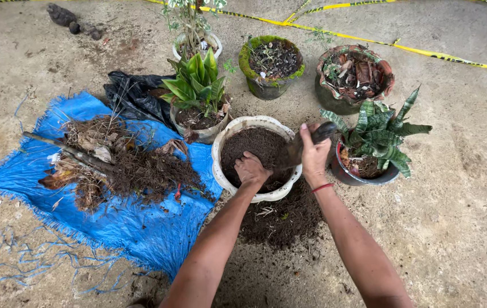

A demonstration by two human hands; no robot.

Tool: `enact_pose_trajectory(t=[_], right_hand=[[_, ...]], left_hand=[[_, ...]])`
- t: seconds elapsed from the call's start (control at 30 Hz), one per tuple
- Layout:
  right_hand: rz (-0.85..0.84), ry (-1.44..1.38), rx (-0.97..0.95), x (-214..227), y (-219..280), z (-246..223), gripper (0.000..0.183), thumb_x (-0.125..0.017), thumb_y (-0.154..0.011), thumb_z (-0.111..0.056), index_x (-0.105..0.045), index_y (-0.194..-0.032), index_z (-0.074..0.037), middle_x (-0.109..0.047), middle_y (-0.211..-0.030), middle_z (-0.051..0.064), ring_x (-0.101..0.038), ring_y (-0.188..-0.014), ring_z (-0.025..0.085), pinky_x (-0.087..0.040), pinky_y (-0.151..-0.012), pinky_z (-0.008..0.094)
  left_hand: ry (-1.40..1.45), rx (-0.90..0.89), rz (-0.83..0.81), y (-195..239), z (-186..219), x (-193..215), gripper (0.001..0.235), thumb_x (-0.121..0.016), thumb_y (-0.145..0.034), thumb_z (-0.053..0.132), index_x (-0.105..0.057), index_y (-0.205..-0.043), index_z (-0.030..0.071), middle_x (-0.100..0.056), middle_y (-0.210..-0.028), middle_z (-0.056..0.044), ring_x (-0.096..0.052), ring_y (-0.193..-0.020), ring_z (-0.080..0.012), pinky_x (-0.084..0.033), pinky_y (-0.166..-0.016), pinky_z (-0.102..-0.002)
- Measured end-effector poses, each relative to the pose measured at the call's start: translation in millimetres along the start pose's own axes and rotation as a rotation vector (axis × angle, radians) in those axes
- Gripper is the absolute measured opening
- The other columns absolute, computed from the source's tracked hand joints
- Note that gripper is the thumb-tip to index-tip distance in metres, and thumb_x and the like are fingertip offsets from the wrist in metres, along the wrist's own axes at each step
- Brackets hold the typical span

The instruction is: The person prepares soil in a white plastic pot by hand, breaking up clumps and smoothing the surface. They then use a small hand trowel to dig a hole in the center of the soil, preparing the pot for planting.

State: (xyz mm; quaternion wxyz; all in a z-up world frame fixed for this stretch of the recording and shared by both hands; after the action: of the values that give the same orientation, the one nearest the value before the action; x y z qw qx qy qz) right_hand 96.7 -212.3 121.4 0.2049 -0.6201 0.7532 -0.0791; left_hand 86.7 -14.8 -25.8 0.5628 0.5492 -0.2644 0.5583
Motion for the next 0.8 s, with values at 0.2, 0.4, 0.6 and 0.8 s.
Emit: enact_pose_trajectory(t=[0.2,0.4,0.6,0.8], right_hand=[[-0.049,0.195,0.092,-1,11,9,0.026,-0.07,-0.102,-0.022,-0.061,-0.086,-0.004,-0.063,-0.082,-0.002,-0.055,-0.075,0.008,-0.047,-0.071,0.025],[-0.018,0.227,0.073,1,8,15,0.031,-0.069,-0.106,-0.023,-0.057,-0.086,-0.004,-0.058,-0.079,-0.001,-0.051,-0.074,0.008,-0.046,-0.07,0.025],[-0.133,0.289,0.115,-20,18,11,0.03,-0.069,-0.104,-0.026,-0.058,-0.084,-0.007,-0.061,-0.077,-0.001,-0.055,-0.068,0.009,-0.05,-0.064,0.027],[-0.094,0.344,0.164,-25,18,9,0.025,-0.069,-0.103,-0.026,-0.061,-0.087,-0.008,-0.061,-0.074,-0.002,-0.057,-0.067,0.009,-0.049,-0.063,0.027]], left_hand=[[0.075,0.051,-0.208,-8,-4,-4,0.126,-0.074,-0.076,0.064,-0.014,-0.156,-0.012,-0.055,-0.138,-0.034,-0.057,-0.129,-0.0447,-0.048,-0.11,-0.048],[-0.195,-0.114,-0.23,-2,3,-4,0.119,-0.076,-0.084,0.068,-0.019,-0.152,-0.01,-0.036,-0.152,-0.032,-0.033,-0.144,-0.046,-0.036,-0.114,-0.055],[-0.195,-0.148,-0.308,-9,-5,-12,0.069,-0.083,-0.076,0.064,-0.068,-0.096,-0.001,-0.054,-0.137,-0.023,-0.04,-0.137,-0.0434,-0.044,-0.114,-0.043],[-0.105,-0.217,-0.302,-25,-6,-21,0.049,-0.084,-0.076,0.054,-0.065,-0.072,0.009,-0.068,-0.092,-0.008,-0.066,-0.085,-0.0214,-0.037,-0.118,-0.047]])
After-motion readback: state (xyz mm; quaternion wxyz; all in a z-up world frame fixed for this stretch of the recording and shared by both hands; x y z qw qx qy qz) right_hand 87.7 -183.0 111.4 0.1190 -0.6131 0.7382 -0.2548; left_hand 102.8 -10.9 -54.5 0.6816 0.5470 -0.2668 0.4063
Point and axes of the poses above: each hand's wrist, its own y-axis away from the middle knuckle, its own x-axis out of the back of the hand, z = x × y, the point moved 9 cm from there along -y, towards the middle knuckle
